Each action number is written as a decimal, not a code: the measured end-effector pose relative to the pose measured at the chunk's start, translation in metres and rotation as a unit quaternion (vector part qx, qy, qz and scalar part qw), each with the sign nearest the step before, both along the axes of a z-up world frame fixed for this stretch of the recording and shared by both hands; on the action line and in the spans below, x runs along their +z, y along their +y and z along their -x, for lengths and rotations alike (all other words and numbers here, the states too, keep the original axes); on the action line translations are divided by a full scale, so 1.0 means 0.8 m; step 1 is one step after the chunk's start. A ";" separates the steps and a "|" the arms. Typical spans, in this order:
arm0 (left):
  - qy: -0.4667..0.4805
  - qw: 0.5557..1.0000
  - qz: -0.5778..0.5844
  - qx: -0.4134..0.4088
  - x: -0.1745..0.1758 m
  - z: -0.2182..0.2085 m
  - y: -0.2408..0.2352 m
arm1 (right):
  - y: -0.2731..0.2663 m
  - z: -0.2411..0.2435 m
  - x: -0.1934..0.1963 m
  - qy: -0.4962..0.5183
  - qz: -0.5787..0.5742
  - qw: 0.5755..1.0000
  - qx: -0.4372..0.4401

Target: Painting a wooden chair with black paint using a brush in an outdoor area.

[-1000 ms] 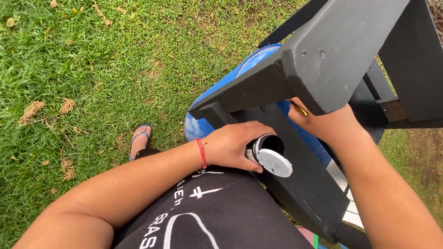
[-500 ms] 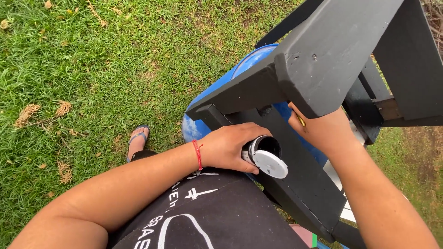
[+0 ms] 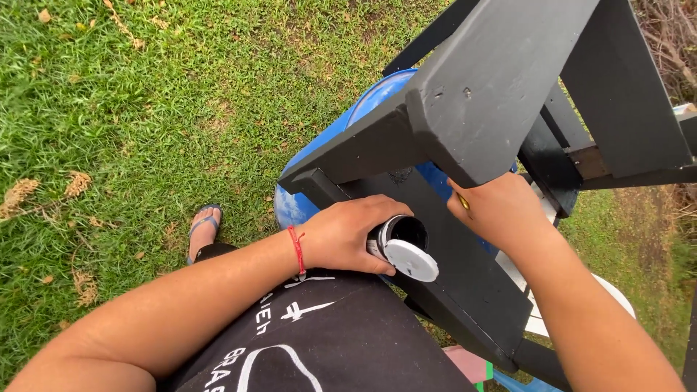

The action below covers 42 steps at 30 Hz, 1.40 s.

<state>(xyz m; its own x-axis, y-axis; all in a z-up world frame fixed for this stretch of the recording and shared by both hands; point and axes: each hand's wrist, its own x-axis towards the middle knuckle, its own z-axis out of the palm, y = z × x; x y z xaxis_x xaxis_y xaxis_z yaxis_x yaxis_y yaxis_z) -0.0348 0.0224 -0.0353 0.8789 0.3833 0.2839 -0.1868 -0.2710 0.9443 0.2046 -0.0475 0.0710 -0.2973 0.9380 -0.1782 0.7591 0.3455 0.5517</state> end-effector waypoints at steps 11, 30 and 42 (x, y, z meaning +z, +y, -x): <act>0.001 1.000 0.007 -0.007 -0.003 -0.001 0.000 | 0.013 0.009 0.021 0.157 0.007 0.983 -0.094; -0.003 1.000 0.001 -0.023 -0.005 -0.001 0.002 | -0.039 -0.032 0.012 0.216 0.034 0.939 -0.267; 0.024 0.999 -0.021 -0.021 -0.003 -0.004 0.003 | -0.071 -0.034 -0.009 0.190 0.021 0.949 -0.250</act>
